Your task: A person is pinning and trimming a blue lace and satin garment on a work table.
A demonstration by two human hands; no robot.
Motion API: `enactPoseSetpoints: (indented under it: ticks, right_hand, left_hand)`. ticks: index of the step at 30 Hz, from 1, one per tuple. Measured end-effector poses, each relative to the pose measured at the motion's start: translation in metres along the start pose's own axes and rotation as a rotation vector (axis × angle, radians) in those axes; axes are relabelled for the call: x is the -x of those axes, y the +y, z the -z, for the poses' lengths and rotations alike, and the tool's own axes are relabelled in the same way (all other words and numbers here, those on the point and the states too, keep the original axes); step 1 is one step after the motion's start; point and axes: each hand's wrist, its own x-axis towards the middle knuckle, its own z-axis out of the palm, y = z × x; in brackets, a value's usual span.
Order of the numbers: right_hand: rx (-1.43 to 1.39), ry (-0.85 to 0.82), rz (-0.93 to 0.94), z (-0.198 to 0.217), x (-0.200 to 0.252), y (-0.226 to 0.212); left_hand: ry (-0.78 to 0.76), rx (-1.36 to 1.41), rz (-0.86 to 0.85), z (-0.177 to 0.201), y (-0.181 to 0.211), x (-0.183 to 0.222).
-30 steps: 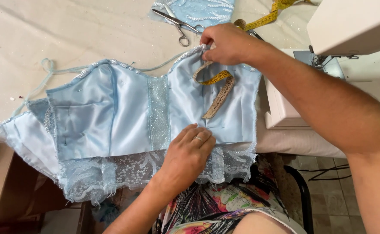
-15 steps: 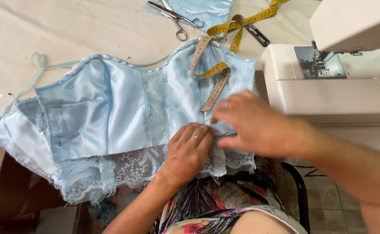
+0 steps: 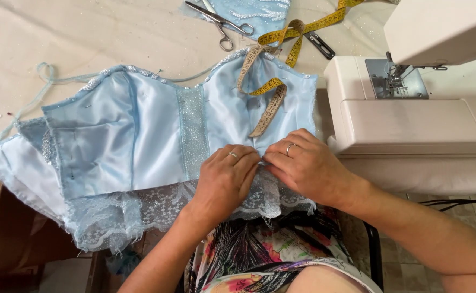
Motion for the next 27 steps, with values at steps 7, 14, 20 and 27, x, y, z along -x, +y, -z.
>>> enactPoseSetpoints:
  ticks: [7, 14, 20, 27]
  right_hand:
    - [-0.202, -0.109, -0.202, 0.003, -0.003, 0.0]
    - [-0.321, -0.201, -0.313, 0.004, -0.012, 0.002]
    - [0.042, 0.006, -0.174, -0.028, 0.008, -0.009]
    - [0.314, 0.141, -0.064, -0.036, 0.006, -0.021]
  left_hand:
    - [-0.009, 0.024, -0.009, 0.003, 0.002, -0.003]
    - [0.016, 0.046, -0.009, -0.005, -0.003, 0.002]
    - [-0.024, 0.001, -0.018, -0.003, 0.0, 0.001]
    - [0.044, 0.005, -0.004, -0.01, -0.004, 0.007]
